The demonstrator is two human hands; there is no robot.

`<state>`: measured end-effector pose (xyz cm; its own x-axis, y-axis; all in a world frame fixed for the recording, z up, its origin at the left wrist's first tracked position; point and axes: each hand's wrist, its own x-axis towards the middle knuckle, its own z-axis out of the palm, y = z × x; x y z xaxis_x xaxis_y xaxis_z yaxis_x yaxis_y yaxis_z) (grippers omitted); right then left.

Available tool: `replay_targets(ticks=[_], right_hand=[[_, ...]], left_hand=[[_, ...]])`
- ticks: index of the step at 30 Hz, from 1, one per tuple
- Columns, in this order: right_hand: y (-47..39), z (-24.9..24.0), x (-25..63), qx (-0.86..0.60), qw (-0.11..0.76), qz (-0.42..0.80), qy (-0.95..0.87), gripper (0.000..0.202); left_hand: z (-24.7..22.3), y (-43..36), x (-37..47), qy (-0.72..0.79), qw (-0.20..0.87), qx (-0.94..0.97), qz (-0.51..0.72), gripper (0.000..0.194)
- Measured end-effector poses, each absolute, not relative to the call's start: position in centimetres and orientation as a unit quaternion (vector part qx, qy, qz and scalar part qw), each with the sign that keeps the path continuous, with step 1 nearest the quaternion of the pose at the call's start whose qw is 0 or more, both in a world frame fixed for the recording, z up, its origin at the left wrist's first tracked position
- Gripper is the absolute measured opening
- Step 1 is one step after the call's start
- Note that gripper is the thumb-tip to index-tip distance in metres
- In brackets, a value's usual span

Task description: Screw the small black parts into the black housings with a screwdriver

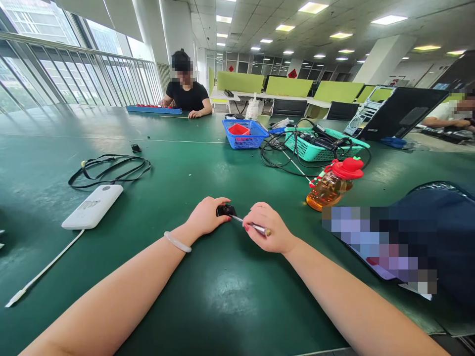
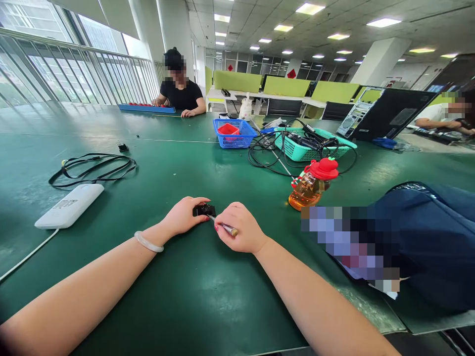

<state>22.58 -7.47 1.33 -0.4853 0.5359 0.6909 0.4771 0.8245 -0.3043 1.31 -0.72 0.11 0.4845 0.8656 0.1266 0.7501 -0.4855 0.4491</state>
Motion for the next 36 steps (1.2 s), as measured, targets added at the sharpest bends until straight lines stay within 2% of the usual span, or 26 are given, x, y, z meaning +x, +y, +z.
replay_targets(ticks=[4,11,19,29,36], right_hand=[[-7.5,1.1,22.3,-0.291,0.371,-0.011,-0.882,0.011],[-7.8,1.3,22.0,-0.284,0.354,-0.071,-0.888,0.009],[-7.7,1.2,22.0,-0.286,0.343,-0.071,-0.892,0.007],[-8.0,1.0,21.7,-0.278,0.225,-0.07,-0.931,0.012],[-8.0,1.2,21.7,-0.302,0.236,-0.06,-0.922,0.018]], left_hand=[[-0.3,-0.4,1.3,0.467,0.195,0.842,0.187,0.053],[-0.4,-0.3,1.2,0.46,0.204,0.842,0.192,0.05],[-0.9,-0.3,1.2,0.456,0.152,0.852,0.206,0.046],[-1.6,0.4,1.0,0.486,0.137,0.839,0.202,0.04],[-1.5,0.3,1.1,0.492,0.136,0.836,0.199,0.041]])
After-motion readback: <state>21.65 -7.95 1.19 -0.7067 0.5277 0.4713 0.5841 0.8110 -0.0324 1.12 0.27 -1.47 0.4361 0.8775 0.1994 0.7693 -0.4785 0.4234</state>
